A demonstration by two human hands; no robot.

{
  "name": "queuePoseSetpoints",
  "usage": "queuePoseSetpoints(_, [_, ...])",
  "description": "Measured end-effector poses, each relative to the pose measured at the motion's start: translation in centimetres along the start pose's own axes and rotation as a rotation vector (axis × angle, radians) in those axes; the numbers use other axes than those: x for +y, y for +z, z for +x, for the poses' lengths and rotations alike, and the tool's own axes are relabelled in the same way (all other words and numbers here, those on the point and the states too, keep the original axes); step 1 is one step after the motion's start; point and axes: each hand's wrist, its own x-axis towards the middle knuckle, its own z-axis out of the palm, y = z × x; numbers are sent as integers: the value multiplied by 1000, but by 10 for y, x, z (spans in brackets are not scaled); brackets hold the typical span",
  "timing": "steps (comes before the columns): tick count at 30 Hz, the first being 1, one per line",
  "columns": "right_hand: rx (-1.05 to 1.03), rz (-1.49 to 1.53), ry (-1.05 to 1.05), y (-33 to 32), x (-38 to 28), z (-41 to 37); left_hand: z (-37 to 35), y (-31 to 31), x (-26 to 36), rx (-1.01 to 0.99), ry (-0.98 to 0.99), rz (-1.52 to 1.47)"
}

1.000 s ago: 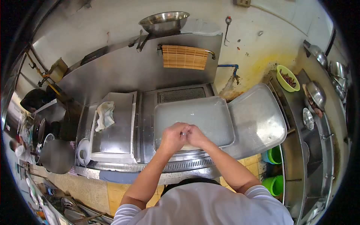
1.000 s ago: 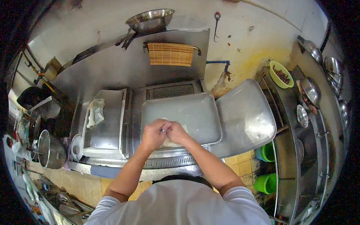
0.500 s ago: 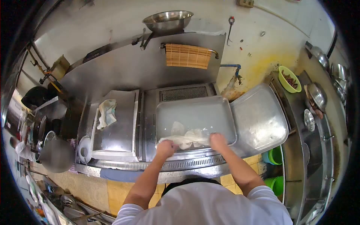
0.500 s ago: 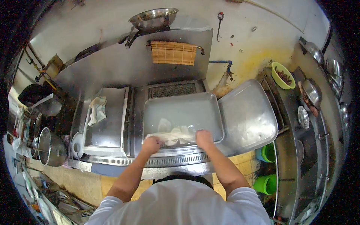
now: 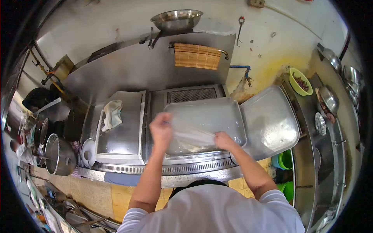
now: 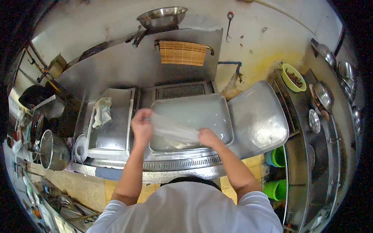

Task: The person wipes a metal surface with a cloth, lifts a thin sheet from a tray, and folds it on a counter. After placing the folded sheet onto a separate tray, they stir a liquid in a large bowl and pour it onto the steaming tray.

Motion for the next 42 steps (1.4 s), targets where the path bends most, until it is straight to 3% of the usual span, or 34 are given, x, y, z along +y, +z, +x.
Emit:
queuePoseSetpoints(1, [-28, -131, 29, 3, 28, -7, 2, -12, -25, 78, -135, -51])
queuePoseSetpoints(3, [12, 12, 158, -12, 47, -19, -7, -40, -51, 92, -360, 138])
queuePoseSetpoints(4, [30, 84, 222, -18, 49, -24, -16, -48, -72, 30, -429, 257])
queuePoseSetpoints(6, [15, 238, 158, -44, 31, -19, -35, -52, -115, -96, -564, 497])
queuePoseSetpoints(9, [57, 339, 70, -92, -39, -5, -53, -24, -119, -297, -371, 354])
queuePoseSetpoints(11, [-74, 372, 97, -128, -92, 5, -49, 15, -78, -298, 40, 386])
queuePoseSetpoints(13, [-85, 477, 25, -139, -114, 19, -37, 42, -10, -447, 58, 21])
queuePoseSetpoints(16, [31, 852, -160, -152, -140, 30, 4, 42, 61, -769, -135, 106])
queuePoseSetpoints(18, [44, 1240, -178, -176, -175, 23, 18, 43, 84, -613, -55, 27])
queuePoseSetpoints(21, [130, 956, -191, -158, -180, 31, 34, 41, 108, -471, 88, 63])
queuePoseSetpoints(24, [72, 729, 124, -121, -157, 28, 40, 32, 120, -383, 165, 114])
queuePoseSetpoints(28, [192, 453, 192, -48, -16, 26, 51, 4, 107, -183, 99, 77])
queuePoseSetpoints(30, [206, 272, 311, -50, 11, 9, 50, 0, 108, -187, 23, 102])
queuePoseSetpoints(33, [83, 287, 216, -63, 17, 21, 43, 14, 96, -251, 44, 133])
queuePoseSetpoints(35, [315, 494, -101, -92, -57, 26, 33, 37, 99, -319, 119, 165])
queuePoseSetpoints(37, [313, 874, -30, -128, -146, 25, 28, 49, 108, -372, 182, 196])
queuePoseSetpoints(39, [250, 767, 9, -115, -144, 29, 29, 49, 120, -445, 165, 183])
queuePoseSetpoints(42, [178, 443, 105, -88, -86, 30, 52, 13, 118, -300, 149, 211])
